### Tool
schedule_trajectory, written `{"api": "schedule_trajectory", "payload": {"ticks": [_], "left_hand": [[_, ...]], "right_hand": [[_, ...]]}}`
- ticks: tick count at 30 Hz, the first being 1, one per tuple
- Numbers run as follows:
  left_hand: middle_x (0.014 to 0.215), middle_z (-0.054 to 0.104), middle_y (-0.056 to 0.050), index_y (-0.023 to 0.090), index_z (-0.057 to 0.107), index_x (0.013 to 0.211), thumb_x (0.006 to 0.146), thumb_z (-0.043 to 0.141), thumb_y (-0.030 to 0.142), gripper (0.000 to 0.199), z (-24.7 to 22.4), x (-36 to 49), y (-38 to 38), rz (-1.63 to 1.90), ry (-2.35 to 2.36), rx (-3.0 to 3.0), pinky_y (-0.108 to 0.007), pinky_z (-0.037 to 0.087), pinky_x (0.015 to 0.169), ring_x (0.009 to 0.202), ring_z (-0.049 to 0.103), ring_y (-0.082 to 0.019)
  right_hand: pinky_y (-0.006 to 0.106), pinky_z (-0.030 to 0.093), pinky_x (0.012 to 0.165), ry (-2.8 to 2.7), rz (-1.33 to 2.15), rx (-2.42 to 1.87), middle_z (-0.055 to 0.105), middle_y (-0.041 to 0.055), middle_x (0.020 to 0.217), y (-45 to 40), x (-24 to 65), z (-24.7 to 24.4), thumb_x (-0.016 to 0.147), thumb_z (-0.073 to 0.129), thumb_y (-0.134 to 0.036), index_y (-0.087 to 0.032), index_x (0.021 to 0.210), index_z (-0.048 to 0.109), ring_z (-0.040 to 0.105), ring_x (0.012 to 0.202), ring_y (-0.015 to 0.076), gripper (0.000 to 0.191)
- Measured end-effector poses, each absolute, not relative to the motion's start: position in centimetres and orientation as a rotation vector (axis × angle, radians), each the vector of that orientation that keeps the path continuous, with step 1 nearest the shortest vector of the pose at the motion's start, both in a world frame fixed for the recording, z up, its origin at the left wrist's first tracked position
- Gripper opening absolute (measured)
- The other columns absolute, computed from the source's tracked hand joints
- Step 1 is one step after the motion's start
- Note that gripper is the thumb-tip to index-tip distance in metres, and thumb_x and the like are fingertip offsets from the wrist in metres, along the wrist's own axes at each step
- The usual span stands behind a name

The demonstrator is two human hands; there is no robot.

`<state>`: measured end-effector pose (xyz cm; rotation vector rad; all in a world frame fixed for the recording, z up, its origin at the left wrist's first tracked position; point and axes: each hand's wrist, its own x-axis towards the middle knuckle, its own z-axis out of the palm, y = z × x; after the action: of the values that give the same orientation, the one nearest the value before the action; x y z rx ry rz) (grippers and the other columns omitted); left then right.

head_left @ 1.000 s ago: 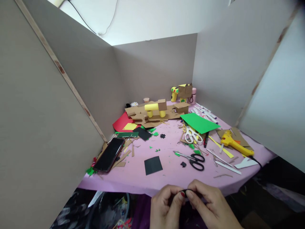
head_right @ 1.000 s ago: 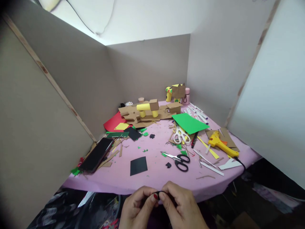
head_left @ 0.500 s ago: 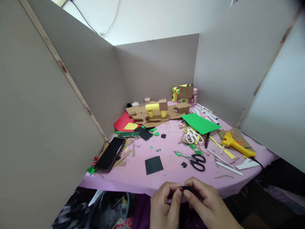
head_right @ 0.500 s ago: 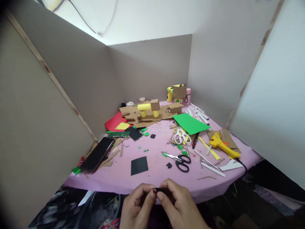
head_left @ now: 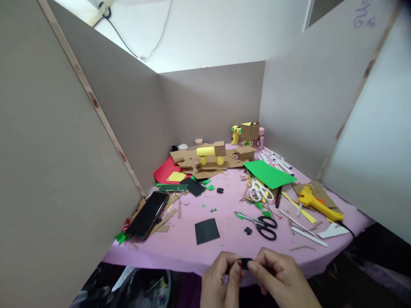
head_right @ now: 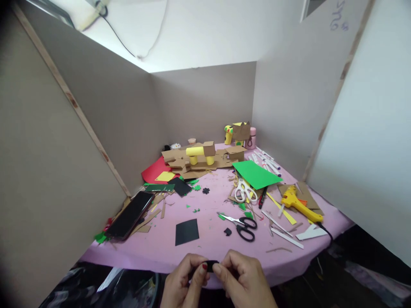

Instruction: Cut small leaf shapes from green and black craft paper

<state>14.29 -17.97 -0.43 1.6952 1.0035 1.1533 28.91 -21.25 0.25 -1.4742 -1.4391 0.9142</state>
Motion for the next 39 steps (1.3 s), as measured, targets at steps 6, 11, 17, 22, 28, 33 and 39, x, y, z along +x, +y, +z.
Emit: {"api": "schedule_trajectory", "payload": {"ticks": [6, 11, 17, 22, 28, 33, 39], "left_hand": [[0.056, 0.058, 0.000, 0.017, 0.058, 0.071, 0.081, 0.056, 0.043, 0.027, -1.1, 14.4, -17.6, 1.103, 0.958, 1.492, -0.021, 0.039, 0.053, 0.055, 0.052, -0.014], [0.060, 0.054, 0.001, 0.017, 0.060, 0.074, 0.080, 0.056, 0.042, 0.026, -1.1, 14.8, -17.9, 1.081, 0.900, 1.496, -0.021, 0.037, 0.054, 0.056, 0.049, -0.014], [0.051, 0.038, 0.005, 0.017, 0.051, 0.053, 0.074, 0.062, 0.044, 0.036, -1.3, 14.8, -17.8, 1.016, 0.954, 1.529, -0.020, 0.027, 0.048, 0.051, 0.033, -0.010], [0.051, 0.057, 0.000, 0.016, 0.060, 0.056, 0.074, 0.061, 0.046, 0.036, -0.7, 14.8, -17.9, 0.929, 0.914, 1.337, -0.022, 0.036, 0.055, 0.054, 0.051, -0.014], [0.058, 0.060, 0.001, 0.015, 0.066, 0.073, 0.065, 0.071, 0.047, 0.033, 0.8, 14.6, -17.4, 0.922, 0.902, 1.141, -0.022, 0.041, 0.058, 0.056, 0.055, -0.014], [0.049, 0.052, 0.004, 0.015, 0.058, 0.056, 0.067, 0.070, 0.043, 0.033, 0.6, 14.7, -17.4, 0.934, 0.900, 1.183, -0.020, 0.036, 0.052, 0.049, 0.047, -0.010], [0.053, 0.057, 0.002, 0.016, 0.058, 0.064, 0.071, 0.065, 0.048, 0.033, -0.2, 14.7, -17.5, 0.924, 0.874, 1.065, -0.021, 0.040, 0.052, 0.049, 0.052, -0.011]], "right_hand": [[0.022, 0.040, 0.051, -1.388, 0.832, -1.337, 0.047, -0.0036, 0.057, -21.3, 28.9, 0.2, 0.085, 0.047, -0.043, -0.020, 0.068, 0.049, 0.048, 0.053, 0.0137, 0.028], [0.022, 0.040, 0.052, -1.547, 0.728, -1.368, 0.047, -0.0033, 0.057, -21.7, 28.5, 0.6, 0.088, 0.041, -0.039, -0.020, 0.067, 0.051, 0.048, 0.053, 0.0142, 0.031], [0.022, 0.037, 0.050, -1.521, 0.704, -1.428, 0.043, -0.0045, 0.054, -22.0, 28.4, 0.4, 0.089, 0.040, -0.039, -0.020, 0.063, 0.047, 0.047, 0.051, 0.0137, 0.033], [0.022, 0.036, 0.050, -1.525, 0.742, -1.360, 0.045, -0.0042, 0.055, -22.0, 28.6, 0.6, 0.089, 0.041, -0.037, -0.020, 0.063, 0.049, 0.047, 0.051, 0.0133, 0.032], [0.022, 0.033, 0.048, -1.510, 0.736, -1.415, 0.042, -0.0053, 0.053, -21.9, 29.1, 0.5, 0.088, 0.043, -0.037, -0.020, 0.062, 0.048, 0.044, 0.050, 0.0129, 0.032], [0.023, 0.034, 0.049, -1.525, 0.816, -1.362, 0.044, -0.0046, 0.053, -22.1, 28.7, 0.5, 0.088, 0.042, -0.038, -0.019, 0.062, 0.049, 0.045, 0.051, 0.0131, 0.033], [0.024, 0.035, 0.050, -1.419, 0.939, -1.348, 0.044, -0.0055, 0.051, -22.0, 28.5, 0.2, 0.089, 0.042, -0.043, -0.019, 0.063, 0.049, 0.046, 0.048, 0.0129, 0.035]]}}
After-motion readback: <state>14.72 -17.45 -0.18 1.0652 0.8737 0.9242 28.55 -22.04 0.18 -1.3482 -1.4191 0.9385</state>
